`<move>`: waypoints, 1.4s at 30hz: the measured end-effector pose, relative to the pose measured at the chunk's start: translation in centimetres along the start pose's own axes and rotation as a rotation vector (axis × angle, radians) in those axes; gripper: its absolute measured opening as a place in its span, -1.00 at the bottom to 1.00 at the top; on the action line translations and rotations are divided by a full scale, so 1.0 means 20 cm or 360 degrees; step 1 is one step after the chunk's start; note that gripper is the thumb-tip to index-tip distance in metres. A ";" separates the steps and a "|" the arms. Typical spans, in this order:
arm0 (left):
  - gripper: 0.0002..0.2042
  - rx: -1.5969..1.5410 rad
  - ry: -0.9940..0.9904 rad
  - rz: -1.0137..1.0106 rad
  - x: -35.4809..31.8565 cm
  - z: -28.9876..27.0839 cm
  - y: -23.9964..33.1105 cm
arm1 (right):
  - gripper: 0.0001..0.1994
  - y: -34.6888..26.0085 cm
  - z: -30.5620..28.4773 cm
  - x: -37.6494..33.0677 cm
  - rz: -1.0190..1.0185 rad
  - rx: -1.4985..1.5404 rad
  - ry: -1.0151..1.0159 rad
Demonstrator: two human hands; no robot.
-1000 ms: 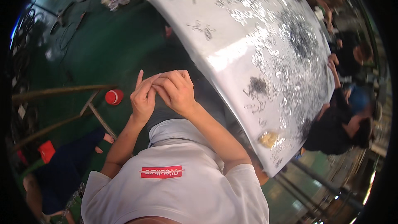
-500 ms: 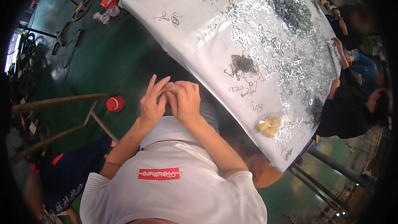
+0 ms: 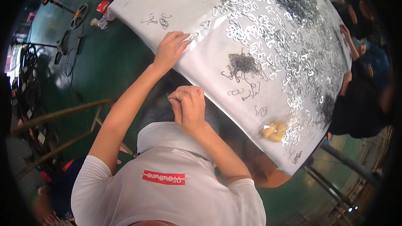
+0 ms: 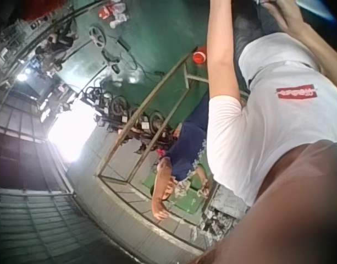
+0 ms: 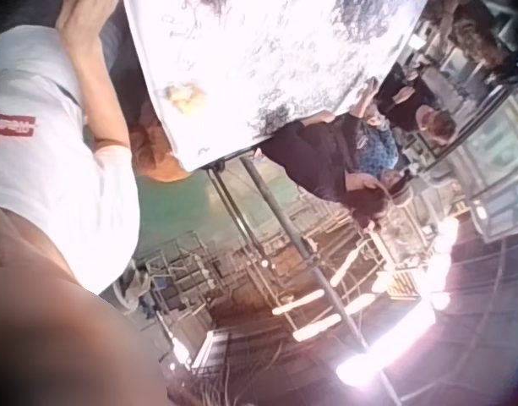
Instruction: The person picks small metal clips and fasteners from a white table and links them together by hand. They repeatedly move between the table and a hanging metal rack to attach the assembled pieces. Other workers are present at the same table performing similar assembly.
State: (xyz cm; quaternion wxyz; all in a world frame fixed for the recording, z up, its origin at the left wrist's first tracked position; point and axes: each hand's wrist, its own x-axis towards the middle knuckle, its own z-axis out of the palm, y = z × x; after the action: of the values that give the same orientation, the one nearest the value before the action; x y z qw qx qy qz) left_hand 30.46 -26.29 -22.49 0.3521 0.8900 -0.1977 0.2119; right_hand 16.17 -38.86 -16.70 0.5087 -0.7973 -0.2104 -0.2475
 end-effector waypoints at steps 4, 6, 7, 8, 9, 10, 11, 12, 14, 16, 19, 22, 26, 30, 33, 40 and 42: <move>-0.78 0.0399 -0.0291 0.0156 0.11 0.20 -0.11 | -0.82 0.01 0.00 0.01 0.0065 -0.0050 0.0047; -0.80 0.0308 -0.0268 0.0209 0.15 0.21 -0.14 | -0.82 0.00 0.01 0.00 0.0142 -0.0073 0.0070; -0.82 0.0308 -0.0378 0.0134 0.16 0.18 -0.15 | -0.82 0.00 0.02 0.00 0.0179 -0.0083 0.0070; -0.84 0.0181 -0.0116 0.0238 0.16 0.15 -0.14 | -0.82 0.00 0.02 0.00 0.0206 -0.0091 0.0062; -0.86 0.0210 -0.0070 0.0195 0.16 0.11 -0.12 | -0.82 0.00 0.02 -0.01 0.0233 -0.0098 0.0043; -0.87 0.0262 -0.0075 0.0115 0.14 0.04 -0.09 | -0.82 0.00 0.03 -0.01 0.0232 -0.0092 0.0054; -0.89 0.0319 -0.0080 0.0036 0.12 -0.03 -0.05 | -0.82 0.00 0.03 -0.01 0.0240 -0.0086 0.0057; -0.87 0.0210 -0.0163 -0.0142 0.10 -0.11 -0.01 | -0.83 0.00 0.03 -0.01 0.0241 -0.0084 0.0064; -0.83 -0.0339 -0.0290 -0.0567 0.07 -0.23 0.07 | -0.83 0.00 0.03 0.00 0.0256 -0.0095 0.0050; -0.82 -0.0714 -0.0310 -0.0695 0.02 -0.33 0.16 | -0.83 -0.01 0.02 0.01 0.0249 -0.0120 0.0038; -0.82 -0.0966 -0.0227 -0.0573 -0.06 -0.42 0.28 | -0.83 -0.01 0.00 0.02 0.0244 -0.0154 0.0020; -0.79 -0.1109 -0.0145 -0.0617 -0.11 -0.44 0.36 | -0.85 -0.01 0.00 0.04 0.0287 -0.0114 -0.0021; -0.82 -0.1147 -0.0074 -0.0718 -0.16 -0.48 0.43 | -0.89 -0.01 -0.01 0.06 0.0251 -0.0147 0.0006; -0.87 -0.1126 -0.0175 -0.0776 -0.19 -0.52 0.47 | -0.89 0.00 -0.01 0.07 0.0274 -0.0149 0.0016; -0.89 -0.1023 -0.0068 -0.0560 -0.20 -0.51 0.48 | -0.89 0.00 -0.02 0.08 0.0295 -0.0184 0.0031; -0.88 -0.0994 0.0009 -0.0516 -0.22 -0.48 0.47 | -0.84 0.12 -0.10 0.03 0.0553 -0.0173 -0.0029; -0.89 -0.0967 -0.0002 -0.0525 -0.23 -0.48 0.46 | -0.79 0.27 -0.27 0.04 0.0653 -0.0332 0.0033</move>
State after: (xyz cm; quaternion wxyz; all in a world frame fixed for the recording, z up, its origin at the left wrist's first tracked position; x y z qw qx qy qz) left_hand 19.69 -24.67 -13.49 0.6304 0.7646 -0.1054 0.0830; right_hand 19.01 -45.86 -18.00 0.4654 -0.8691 -0.0119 -0.1675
